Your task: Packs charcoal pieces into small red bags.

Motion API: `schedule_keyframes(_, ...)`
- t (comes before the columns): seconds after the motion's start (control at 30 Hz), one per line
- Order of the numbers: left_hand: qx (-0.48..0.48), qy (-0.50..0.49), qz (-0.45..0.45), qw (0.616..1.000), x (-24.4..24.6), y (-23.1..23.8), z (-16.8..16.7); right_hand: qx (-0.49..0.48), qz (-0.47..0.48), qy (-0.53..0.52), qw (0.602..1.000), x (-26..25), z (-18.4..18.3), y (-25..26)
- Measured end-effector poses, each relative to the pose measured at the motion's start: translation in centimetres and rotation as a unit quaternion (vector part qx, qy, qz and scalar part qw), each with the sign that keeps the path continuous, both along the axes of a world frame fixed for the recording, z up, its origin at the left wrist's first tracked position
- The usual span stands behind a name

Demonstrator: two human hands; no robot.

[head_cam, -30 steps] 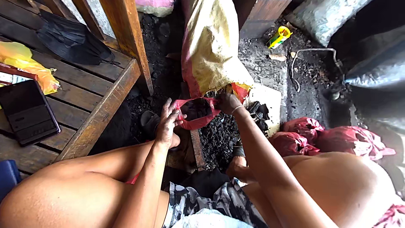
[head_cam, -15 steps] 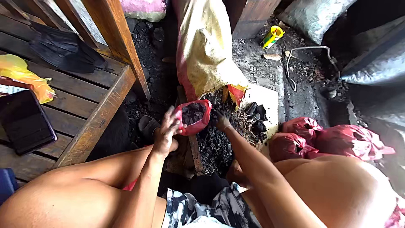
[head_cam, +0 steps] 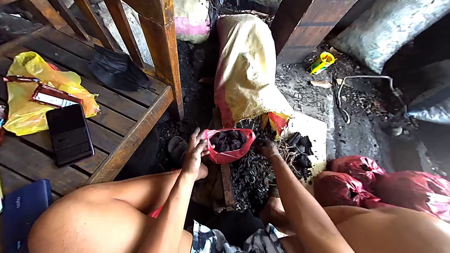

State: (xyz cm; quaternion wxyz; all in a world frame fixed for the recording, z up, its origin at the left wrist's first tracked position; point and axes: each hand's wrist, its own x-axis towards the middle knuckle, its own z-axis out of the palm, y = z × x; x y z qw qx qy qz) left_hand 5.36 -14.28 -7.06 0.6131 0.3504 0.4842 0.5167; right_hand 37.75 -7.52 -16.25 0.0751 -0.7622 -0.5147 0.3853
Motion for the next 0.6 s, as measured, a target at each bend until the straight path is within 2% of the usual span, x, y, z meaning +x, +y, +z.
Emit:
schedule_keyframes(0.1,0.025,-0.006,-0.004,1.000,0.1,0.0,0.1,-0.015,0.048,0.025,0.998,1.9,2.0,0.9)
schedule_keyframes(0.17,0.024,0.000,0.013,1.000,0.1,0.0,0.1,0.010,0.052,0.027,0.998,2.1,4.8,1.1)
schedule_keyframes(0.27,0.019,-0.001,0.023,1.000,-0.4,-0.1,0.0,0.097,0.054,0.105,0.988,2.5,9.1,1.8)
schedule_keyframes(0.33,0.021,-0.007,0.020,1.000,-0.4,-0.1,0.0,0.175,0.090,0.189,0.962,2.4,11.5,2.1)
schedule_keyframes(0.4,0.025,-0.009,0.015,1.000,-0.2,0.0,-0.1,0.232,0.138,0.239,0.933,0.5,14.1,2.5)
schedule_keyframes(0.47,0.028,-0.004,0.008,1.000,0.0,0.0,-0.2,0.241,0.200,0.253,0.915,-2.7,16.2,2.3)
schedule_keyframes(0.53,0.027,0.001,0.001,1.000,0.1,-0.1,-0.2,0.211,0.277,0.211,0.913,-6.5,16.6,2.1)
schedule_keyframes(0.6,0.023,-0.002,0.003,1.000,0.0,-0.3,0.0,0.169,0.332,0.128,0.919,-9.9,15.4,1.9)
